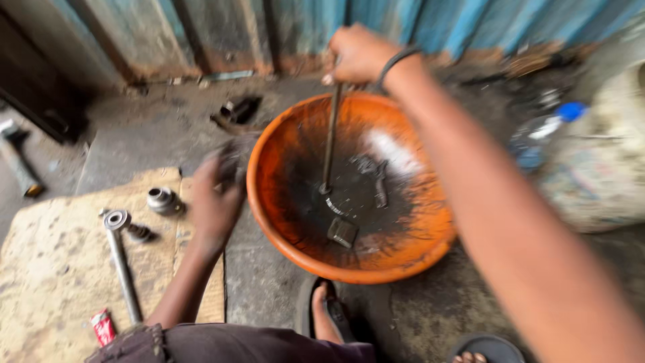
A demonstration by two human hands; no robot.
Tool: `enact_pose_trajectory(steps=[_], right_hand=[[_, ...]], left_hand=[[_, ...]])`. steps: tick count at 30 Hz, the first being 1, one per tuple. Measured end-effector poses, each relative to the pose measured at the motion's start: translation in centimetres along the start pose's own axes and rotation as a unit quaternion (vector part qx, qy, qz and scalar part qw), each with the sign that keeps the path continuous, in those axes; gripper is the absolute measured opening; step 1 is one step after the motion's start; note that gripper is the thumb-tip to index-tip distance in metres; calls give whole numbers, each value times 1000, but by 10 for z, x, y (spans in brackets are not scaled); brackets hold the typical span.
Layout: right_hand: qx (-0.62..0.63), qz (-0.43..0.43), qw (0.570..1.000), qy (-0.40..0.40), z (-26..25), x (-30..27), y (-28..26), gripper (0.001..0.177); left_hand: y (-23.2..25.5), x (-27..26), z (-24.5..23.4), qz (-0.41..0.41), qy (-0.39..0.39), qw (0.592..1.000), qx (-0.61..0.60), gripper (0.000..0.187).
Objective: The person cleans a metal rod and a smaller metal block in an orange basin containing dark liquid, rubbing the parts by hand to remove grime.
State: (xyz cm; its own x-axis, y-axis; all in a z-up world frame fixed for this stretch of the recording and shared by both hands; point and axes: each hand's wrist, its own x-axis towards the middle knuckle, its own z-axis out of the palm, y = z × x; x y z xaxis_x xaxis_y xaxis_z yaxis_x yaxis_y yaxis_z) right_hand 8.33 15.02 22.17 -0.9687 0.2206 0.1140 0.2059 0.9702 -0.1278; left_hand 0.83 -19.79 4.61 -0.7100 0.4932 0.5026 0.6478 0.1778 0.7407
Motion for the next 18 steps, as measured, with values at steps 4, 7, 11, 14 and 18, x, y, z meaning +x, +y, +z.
enact_pose_trajectory(steps=[4, 7, 11, 14, 18], right_hand=[[-11, -45, 999, -28, 7, 19, 18, 36], [-35, -49, 995, -83, 28, 29, 40, 34], [-63, -73, 984, -149, 49, 56, 49, 32], [-93, -63, 972, -206, 49, 62, 62, 30], [-133, -66, 946, -290, 32, 92, 50, 28]], left_hand=[[-57, -142, -47, -120, -27, 977, 172, 40], [-73, -244, -33, -281, -163, 923, 207, 42], [-77, -233, 11, -405, -242, 863, 182, 45], [-84, -227, 15, -422, -286, 847, 152, 48], [-79, -243, -31, -439, -305, 835, 126, 51]])
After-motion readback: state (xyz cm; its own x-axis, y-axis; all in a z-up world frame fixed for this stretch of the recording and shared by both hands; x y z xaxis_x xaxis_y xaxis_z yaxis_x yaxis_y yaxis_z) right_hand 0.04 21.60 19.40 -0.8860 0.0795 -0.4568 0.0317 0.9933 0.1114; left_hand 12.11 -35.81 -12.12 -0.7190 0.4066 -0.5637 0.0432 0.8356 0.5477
